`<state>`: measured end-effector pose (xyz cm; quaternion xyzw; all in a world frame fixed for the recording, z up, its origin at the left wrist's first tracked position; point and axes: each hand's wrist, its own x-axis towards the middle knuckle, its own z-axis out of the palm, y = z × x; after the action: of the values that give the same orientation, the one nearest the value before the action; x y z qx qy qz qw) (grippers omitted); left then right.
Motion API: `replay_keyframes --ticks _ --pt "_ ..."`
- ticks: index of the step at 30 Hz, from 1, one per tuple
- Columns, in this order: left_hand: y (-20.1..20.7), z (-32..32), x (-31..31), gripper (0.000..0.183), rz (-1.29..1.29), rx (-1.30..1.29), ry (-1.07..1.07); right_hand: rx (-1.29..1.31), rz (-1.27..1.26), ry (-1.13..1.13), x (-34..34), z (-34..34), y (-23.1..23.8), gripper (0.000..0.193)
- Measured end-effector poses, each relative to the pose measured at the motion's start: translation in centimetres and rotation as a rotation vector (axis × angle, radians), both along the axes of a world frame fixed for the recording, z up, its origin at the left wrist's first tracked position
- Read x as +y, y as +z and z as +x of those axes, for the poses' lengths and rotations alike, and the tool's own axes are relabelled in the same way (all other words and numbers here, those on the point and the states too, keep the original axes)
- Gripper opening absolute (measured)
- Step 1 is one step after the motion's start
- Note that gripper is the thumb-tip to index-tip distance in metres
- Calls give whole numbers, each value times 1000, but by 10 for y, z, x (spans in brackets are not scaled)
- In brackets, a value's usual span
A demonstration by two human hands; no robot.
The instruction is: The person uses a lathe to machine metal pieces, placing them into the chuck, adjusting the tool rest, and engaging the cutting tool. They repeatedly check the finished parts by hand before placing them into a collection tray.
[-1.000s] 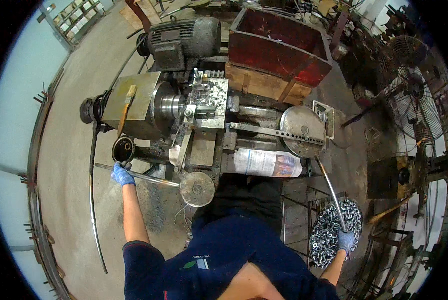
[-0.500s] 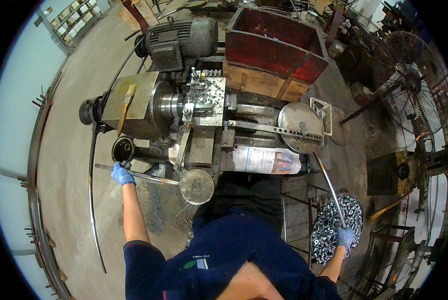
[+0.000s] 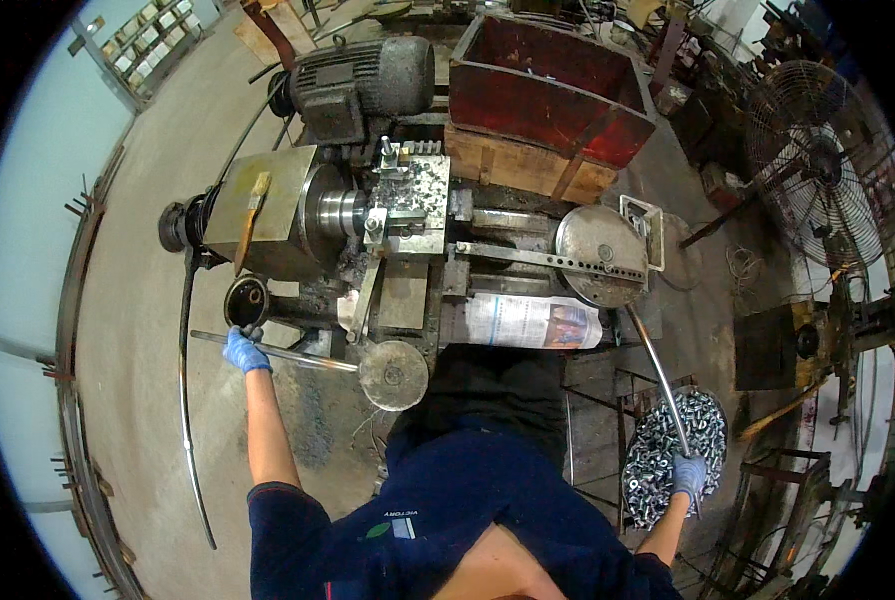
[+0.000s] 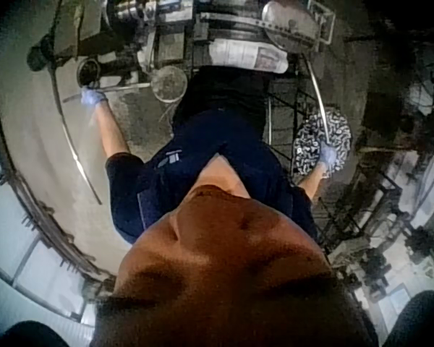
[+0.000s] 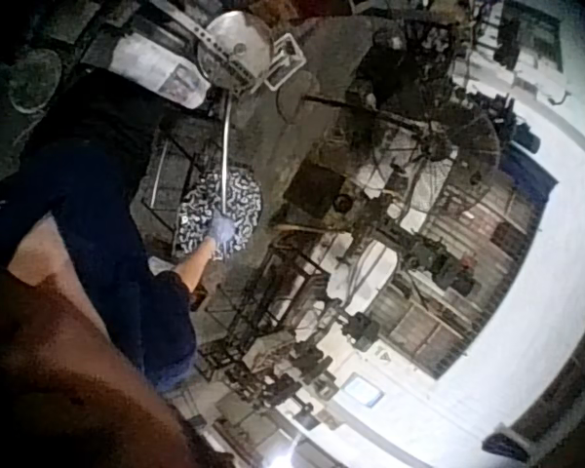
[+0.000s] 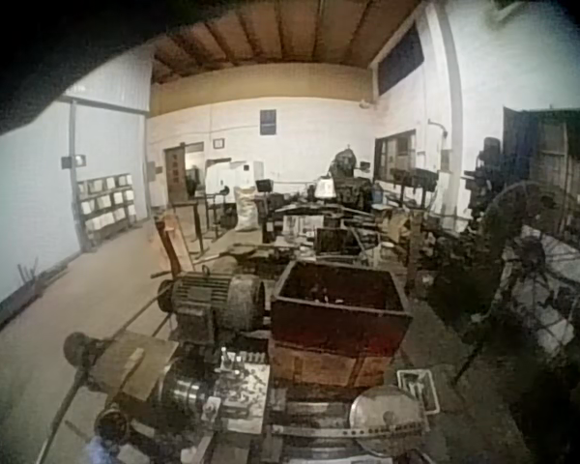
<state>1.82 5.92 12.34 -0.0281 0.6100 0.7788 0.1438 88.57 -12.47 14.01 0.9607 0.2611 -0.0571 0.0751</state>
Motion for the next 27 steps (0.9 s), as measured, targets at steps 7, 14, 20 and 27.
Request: replay_keyframes --ticks 7,14,20,27 --pt "3 4 1 15 -37 37 -10 1 152 87 29 -41 24 54" --pt "2 -7 -1 16 -85 39 -34 -81 -71 299 133 -42 24 36" --pt "-7 -4 -11 15 -113 -7 -68 -334 -107 408 257 15 48 30" --pt "8 11 -9 14 -140 -25 -88 -331 -83 419 371 -29 69 60"
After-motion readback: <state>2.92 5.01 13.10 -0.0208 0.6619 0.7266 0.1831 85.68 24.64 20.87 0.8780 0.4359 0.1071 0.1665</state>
